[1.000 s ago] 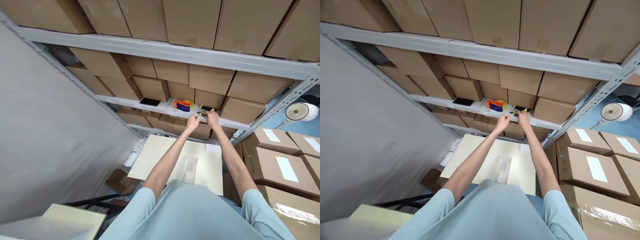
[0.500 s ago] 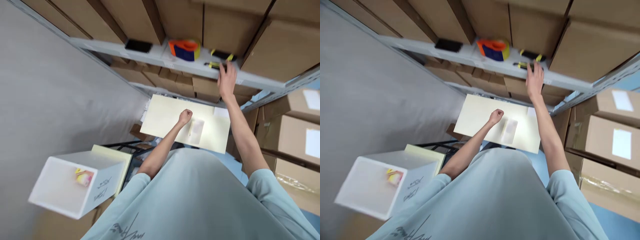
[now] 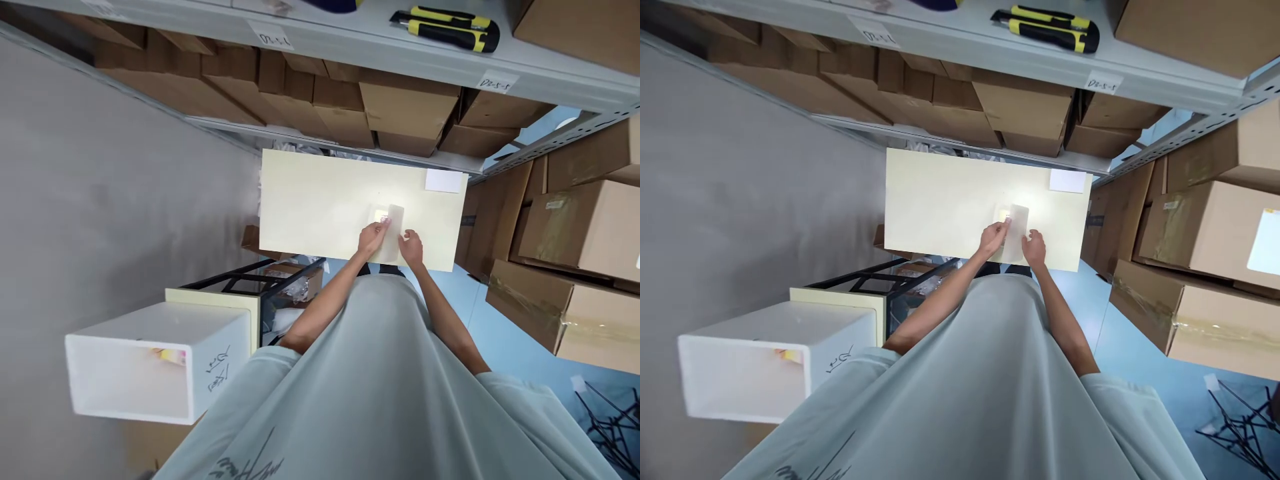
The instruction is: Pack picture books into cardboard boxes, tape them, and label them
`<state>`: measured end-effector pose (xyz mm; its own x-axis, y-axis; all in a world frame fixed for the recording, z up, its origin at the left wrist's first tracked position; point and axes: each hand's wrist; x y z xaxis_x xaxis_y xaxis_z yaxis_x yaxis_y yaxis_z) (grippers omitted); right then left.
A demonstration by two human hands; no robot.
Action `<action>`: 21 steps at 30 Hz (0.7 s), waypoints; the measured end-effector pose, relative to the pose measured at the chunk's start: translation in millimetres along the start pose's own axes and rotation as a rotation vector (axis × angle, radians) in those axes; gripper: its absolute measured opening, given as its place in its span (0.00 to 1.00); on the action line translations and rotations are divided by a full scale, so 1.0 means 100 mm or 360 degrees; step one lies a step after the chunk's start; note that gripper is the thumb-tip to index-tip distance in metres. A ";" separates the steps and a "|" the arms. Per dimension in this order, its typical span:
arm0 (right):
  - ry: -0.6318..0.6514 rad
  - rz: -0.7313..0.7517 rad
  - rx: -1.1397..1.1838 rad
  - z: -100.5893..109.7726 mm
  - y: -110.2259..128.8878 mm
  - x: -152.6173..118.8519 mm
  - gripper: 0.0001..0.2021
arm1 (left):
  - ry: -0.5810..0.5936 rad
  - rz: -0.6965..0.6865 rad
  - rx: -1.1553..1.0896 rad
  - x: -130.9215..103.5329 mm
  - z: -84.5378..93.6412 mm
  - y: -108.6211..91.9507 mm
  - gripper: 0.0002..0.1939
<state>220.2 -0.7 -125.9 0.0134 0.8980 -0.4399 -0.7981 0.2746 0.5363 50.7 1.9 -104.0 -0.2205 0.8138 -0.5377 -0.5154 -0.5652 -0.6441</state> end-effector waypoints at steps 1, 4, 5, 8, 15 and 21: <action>-0.0003 0.0000 0.0000 -0.03 0.03 0.00 0.20 | 0.0021 0.0005 0.0072 0.02 -0.01 -0.02 0.25; -0.0048 -0.0013 0.0021 -0.09 0.12 0.06 0.20 | 0.0025 0.0047 0.0278 0.11 0.02 0.00 0.16; -0.0071 -0.0035 0.0046 -0.11 0.14 0.08 0.20 | 0.0019 0.0060 0.0299 0.15 0.04 0.04 0.14; -0.0120 -0.0136 0.0134 -0.19 0.21 0.16 0.21 | 0.0009 0.0085 0.0303 0.25 0.14 0.18 0.11; -0.0180 -0.0390 0.0219 -0.40 0.32 0.35 0.19 | 0.0076 0.0103 0.0219 0.47 0.26 0.43 0.11; -0.0245 -0.0503 0.0392 -0.42 0.35 0.42 0.17 | 0.0176 0.0159 0.0115 0.65 0.27 0.50 0.10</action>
<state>167.9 32.3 -156.0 0.3390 0.7921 -0.5077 -0.5731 0.6018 0.5563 -11.8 30.3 -156.8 -0.1832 0.7320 -0.6562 -0.5544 -0.6282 -0.5459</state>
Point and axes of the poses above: each hand's wrist, its own x-axis towards the middle knuckle, its own z-axis out of the back of the hand, y = z × x, and after that the axes turned 2 degrees about z, right-handed
